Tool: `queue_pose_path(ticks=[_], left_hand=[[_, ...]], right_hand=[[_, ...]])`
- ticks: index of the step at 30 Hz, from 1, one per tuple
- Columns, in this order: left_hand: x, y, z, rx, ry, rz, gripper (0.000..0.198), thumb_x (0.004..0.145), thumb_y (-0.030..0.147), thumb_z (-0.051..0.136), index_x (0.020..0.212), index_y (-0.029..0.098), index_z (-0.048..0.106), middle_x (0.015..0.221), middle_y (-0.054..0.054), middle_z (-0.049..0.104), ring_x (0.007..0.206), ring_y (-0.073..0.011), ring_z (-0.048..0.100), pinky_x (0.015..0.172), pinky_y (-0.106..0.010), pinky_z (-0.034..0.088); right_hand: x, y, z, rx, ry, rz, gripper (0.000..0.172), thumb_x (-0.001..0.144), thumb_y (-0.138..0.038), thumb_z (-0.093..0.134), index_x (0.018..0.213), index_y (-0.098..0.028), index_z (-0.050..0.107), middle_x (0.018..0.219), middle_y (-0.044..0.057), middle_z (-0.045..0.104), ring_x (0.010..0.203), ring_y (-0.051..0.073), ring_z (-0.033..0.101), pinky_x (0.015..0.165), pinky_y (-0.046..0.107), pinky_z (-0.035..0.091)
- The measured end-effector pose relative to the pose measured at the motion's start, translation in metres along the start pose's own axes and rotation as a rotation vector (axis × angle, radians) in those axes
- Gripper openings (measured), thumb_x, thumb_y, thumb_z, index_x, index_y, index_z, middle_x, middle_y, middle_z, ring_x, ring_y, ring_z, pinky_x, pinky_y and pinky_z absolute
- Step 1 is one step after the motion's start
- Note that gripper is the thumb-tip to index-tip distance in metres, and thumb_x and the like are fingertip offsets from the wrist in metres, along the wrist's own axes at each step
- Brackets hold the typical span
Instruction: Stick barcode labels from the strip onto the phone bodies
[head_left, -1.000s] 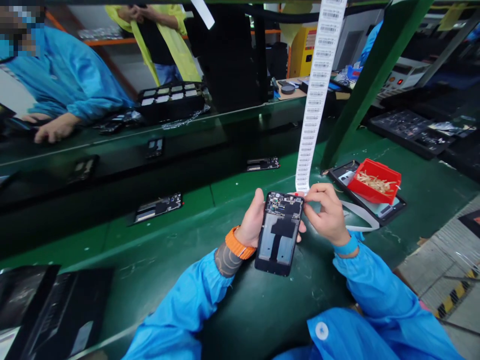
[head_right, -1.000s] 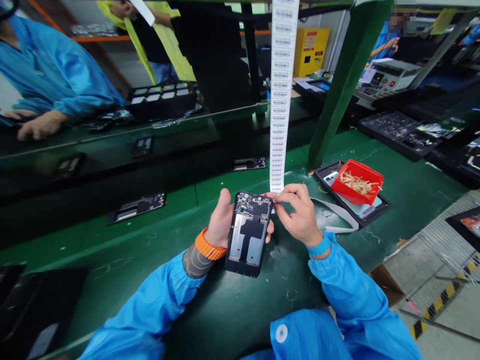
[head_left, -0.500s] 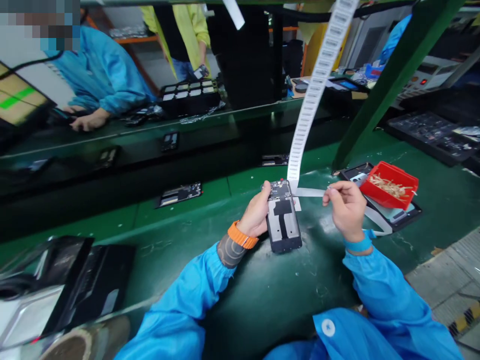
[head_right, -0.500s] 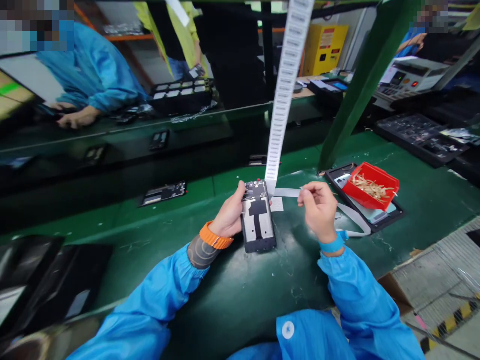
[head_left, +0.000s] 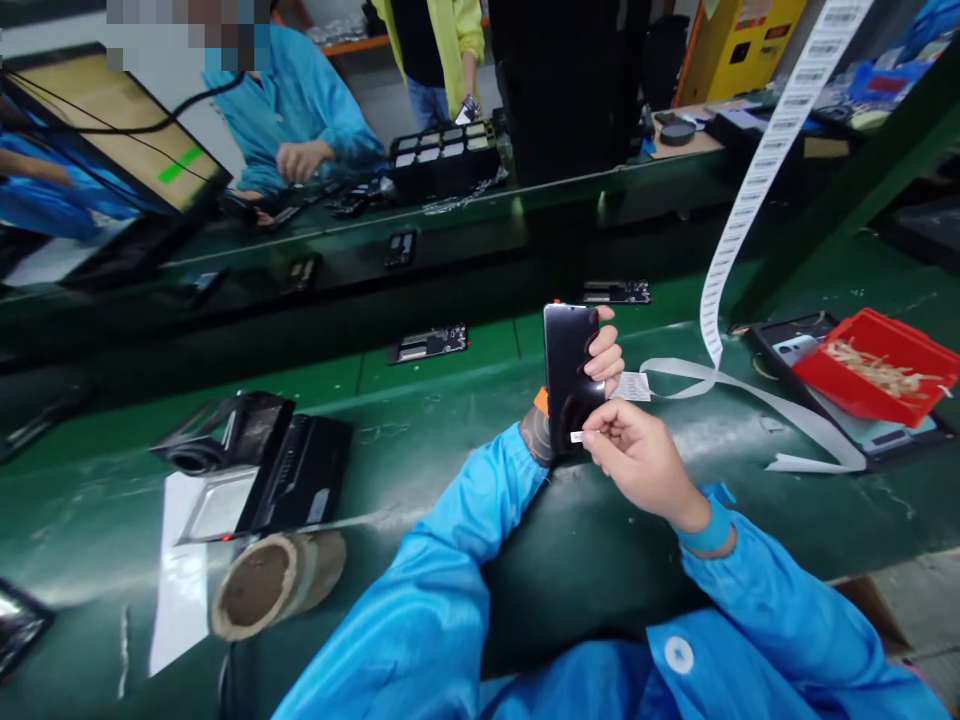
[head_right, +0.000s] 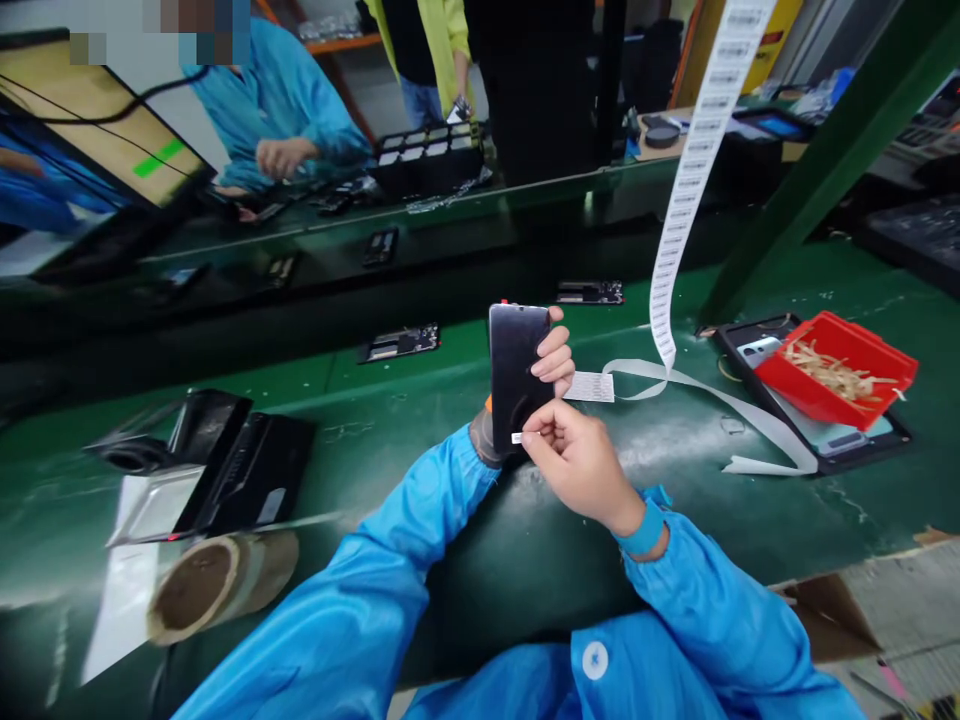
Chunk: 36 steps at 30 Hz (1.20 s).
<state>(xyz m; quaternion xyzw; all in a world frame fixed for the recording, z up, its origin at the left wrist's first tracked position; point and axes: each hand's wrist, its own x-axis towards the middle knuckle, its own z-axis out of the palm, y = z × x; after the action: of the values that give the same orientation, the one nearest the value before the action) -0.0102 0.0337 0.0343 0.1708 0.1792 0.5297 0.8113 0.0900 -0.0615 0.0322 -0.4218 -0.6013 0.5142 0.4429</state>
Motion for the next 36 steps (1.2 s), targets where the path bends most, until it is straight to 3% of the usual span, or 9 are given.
queue_pose_path(ticks=[12, 19, 23, 26, 28, 30, 34, 35, 36], left_hand=[[0.000, 0.002, 0.016, -0.073, 0.080, 0.050, 0.051, 0.105, 0.030, 0.014, 0.084, 0.018, 0.058, 0.060, 0.005, 0.022, 0.042, -0.0086, 0.009, 0.037, -0.020, 0.019], [0.000, 0.002, 0.013, -0.035, 0.118, 0.076, 0.043, 0.105, 0.038, 0.026, 0.084, 0.019, 0.058, 0.062, 0.004, 0.024, 0.045, -0.0088, 0.010, 0.039, -0.022, 0.019], [0.009, 0.006, 0.007, -0.081, 0.257, 0.229, 0.041, 0.103, 0.044, 0.032, 0.077, 0.019, 0.052, 0.060, 0.005, 0.026, 0.043, -0.0079, 0.018, 0.043, -0.023, 0.022], [0.018, 0.008, 0.006, -0.075, 0.449, 0.348, 0.045, 0.100, 0.057, 0.038, 0.074, 0.020, 0.042, 0.057, 0.006, 0.030, 0.043, -0.0067, 0.029, 0.046, -0.021, 0.026], [0.017, 0.012, 0.004, -0.004, 0.516, 0.417, 0.040, 0.098, 0.056, 0.043, 0.079, 0.020, 0.045, 0.061, 0.005, 0.043, 0.049, -0.0070, 0.044, 0.052, -0.020, 0.036], [0.008, 0.023, -0.003, 0.166, 0.466, 0.400, 0.028, 0.094, 0.047, 0.056, 0.087, 0.020, 0.051, 0.071, 0.003, 0.056, 0.059, -0.0085, 0.056, 0.058, -0.020, 0.045], [-0.024, 0.066, -0.036, 0.505, 0.271, 0.026, 0.037, 0.060, 0.008, 0.084, 0.090, 0.011, 0.064, 0.070, -0.006, 0.065, 0.051, -0.0177, 0.061, 0.041, -0.022, 0.040], [-0.028, 0.078, -0.045, 0.602, 0.306, -0.136, 0.037, 0.059, 0.005, 0.084, 0.090, 0.010, 0.065, 0.070, -0.008, 0.066, 0.050, -0.0196, 0.062, 0.039, -0.022, 0.038], [-0.027, 0.090, -0.054, 0.655, 0.390, -0.157, 0.031, 0.062, 0.006, 0.082, 0.088, 0.008, 0.065, 0.069, -0.009, 0.066, 0.048, -0.0195, 0.062, 0.037, -0.022, 0.036]], right_hand=[[-0.003, -0.004, 0.002, -0.181, 0.018, -0.015, 0.007, 0.087, -0.023, 0.063, 0.080, -0.020, 0.063, 0.068, -0.001, 0.066, 0.059, 0.011, 0.060, 0.054, 0.022, 0.045], [-0.003, -0.004, 0.000, -0.523, 0.070, -0.139, 0.009, 0.086, -0.026, 0.065, 0.082, -0.020, 0.059, 0.056, -0.006, 0.052, 0.049, 0.010, 0.049, 0.052, 0.024, 0.042], [-0.005, 0.009, -0.007, -0.553, 0.284, -0.436, 0.026, 0.089, -0.037, 0.065, 0.105, -0.017, 0.063, 0.093, 0.010, 0.068, 0.082, 0.022, 0.065, 0.073, 0.036, 0.055], [-0.001, 0.022, -0.014, -0.482, 0.330, -0.588, 0.026, 0.089, -0.031, 0.065, 0.112, -0.018, 0.066, 0.113, 0.014, 0.069, 0.107, 0.029, 0.065, 0.093, 0.046, 0.052], [0.006, 0.031, -0.021, -0.361, 0.408, -0.444, 0.015, 0.089, -0.029, 0.066, 0.101, -0.020, 0.069, 0.098, 0.009, 0.072, 0.094, 0.025, 0.069, 0.088, 0.043, 0.055], [0.017, 0.039, -0.031, -0.103, 0.488, -0.203, 0.014, 0.090, -0.035, 0.065, 0.090, -0.021, 0.068, 0.080, 0.003, 0.070, 0.072, 0.019, 0.067, 0.070, 0.036, 0.057], [0.035, 0.045, -0.049, 0.473, 0.417, 0.181, 0.029, 0.077, -0.046, 0.077, 0.088, -0.020, 0.070, 0.083, 0.003, 0.070, 0.066, 0.014, 0.063, 0.052, 0.025, 0.053], [0.037, 0.045, -0.052, 0.554, 0.380, 0.242, 0.031, 0.074, -0.045, 0.080, 0.090, -0.020, 0.071, 0.089, 0.004, 0.072, 0.072, 0.015, 0.065, 0.055, 0.025, 0.055], [0.038, 0.044, -0.054, 0.606, 0.349, 0.287, 0.034, 0.072, -0.044, 0.082, 0.093, -0.020, 0.072, 0.094, 0.006, 0.073, 0.078, 0.016, 0.067, 0.060, 0.026, 0.057]])
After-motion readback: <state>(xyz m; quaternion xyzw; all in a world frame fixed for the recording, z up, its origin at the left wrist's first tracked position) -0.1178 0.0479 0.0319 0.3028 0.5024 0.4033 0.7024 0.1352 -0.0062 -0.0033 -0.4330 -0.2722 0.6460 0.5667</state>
